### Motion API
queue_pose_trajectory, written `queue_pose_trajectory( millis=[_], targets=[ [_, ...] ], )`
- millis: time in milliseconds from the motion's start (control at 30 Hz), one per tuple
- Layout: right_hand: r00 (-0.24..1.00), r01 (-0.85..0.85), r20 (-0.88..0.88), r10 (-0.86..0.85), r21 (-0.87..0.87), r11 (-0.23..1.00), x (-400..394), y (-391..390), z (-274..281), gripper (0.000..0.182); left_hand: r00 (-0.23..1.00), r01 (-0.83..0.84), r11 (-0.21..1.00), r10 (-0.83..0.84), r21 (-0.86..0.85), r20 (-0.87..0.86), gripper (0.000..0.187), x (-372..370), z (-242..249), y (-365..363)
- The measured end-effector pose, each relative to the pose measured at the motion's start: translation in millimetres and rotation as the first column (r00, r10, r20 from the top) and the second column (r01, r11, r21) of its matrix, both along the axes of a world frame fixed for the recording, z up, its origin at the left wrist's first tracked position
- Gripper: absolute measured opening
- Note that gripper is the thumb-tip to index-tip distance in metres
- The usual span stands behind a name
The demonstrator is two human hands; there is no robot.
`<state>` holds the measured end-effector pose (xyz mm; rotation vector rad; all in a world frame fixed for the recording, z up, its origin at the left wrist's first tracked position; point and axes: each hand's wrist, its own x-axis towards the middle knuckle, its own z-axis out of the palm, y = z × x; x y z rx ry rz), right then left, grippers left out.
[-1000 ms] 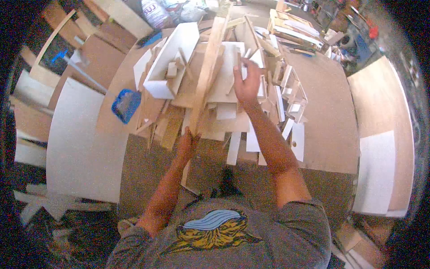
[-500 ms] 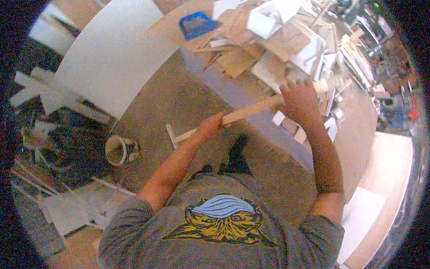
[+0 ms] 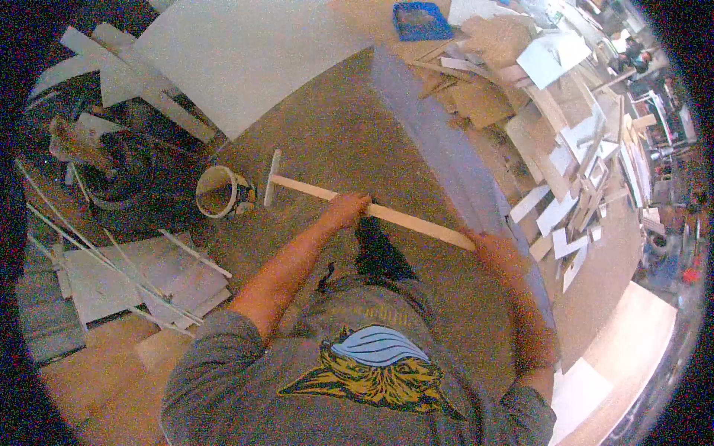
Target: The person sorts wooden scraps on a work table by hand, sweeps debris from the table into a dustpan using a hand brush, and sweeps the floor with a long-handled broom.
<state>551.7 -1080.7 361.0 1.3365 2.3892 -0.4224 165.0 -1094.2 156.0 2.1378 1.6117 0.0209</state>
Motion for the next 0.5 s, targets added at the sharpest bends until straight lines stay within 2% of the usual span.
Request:
queue_pose_trajectory(
  millis=[33,67,167,233,367,500],
  targets=[
    [0.997,-0.011,0.075,0.012,-0.012,1.0,-15,2,-6,0.056,0.999,-0.028,0.999,0.026,-0.036,-0.034,0.036,-11,-6,5],
    [0.998,0.016,0.057,-0.014,-0.036,0.999,-33,6,-9,0.056,0.996,-0.056,0.996,0.051,-0.074,-0.069,0.038,-20,-13,9],
    [0.998,0.056,0.01,-0.055,-0.131,0.99,-95,25,-27,0.057,0.966,-0.224,0.975,0.222,-0.001,-0.135,0.045,-54,-35,21],
    [0.999,0.04,-0.025,-0.045,-0.19,0.981,-129,50,-72,0.057,0.948,-0.307,0.951,0.304,-0.019,-0.097,0.051,-80,-53,32],
    [0.99,-0.018,-0.139,-0.01,-0.201,0.979,-229,85,-129,0.056,0.868,-0.497,0.866,0.497,-0.055,-0.009,0.065,-122,-105,42],
    [0.986,-0.03,-0.165,-0.012,-0.249,0.968,-339,120,-180,0.054,0.775,-0.616,0.761,0.632,-0.202,0.016,0.075,-155,-133,52]
  ],
)
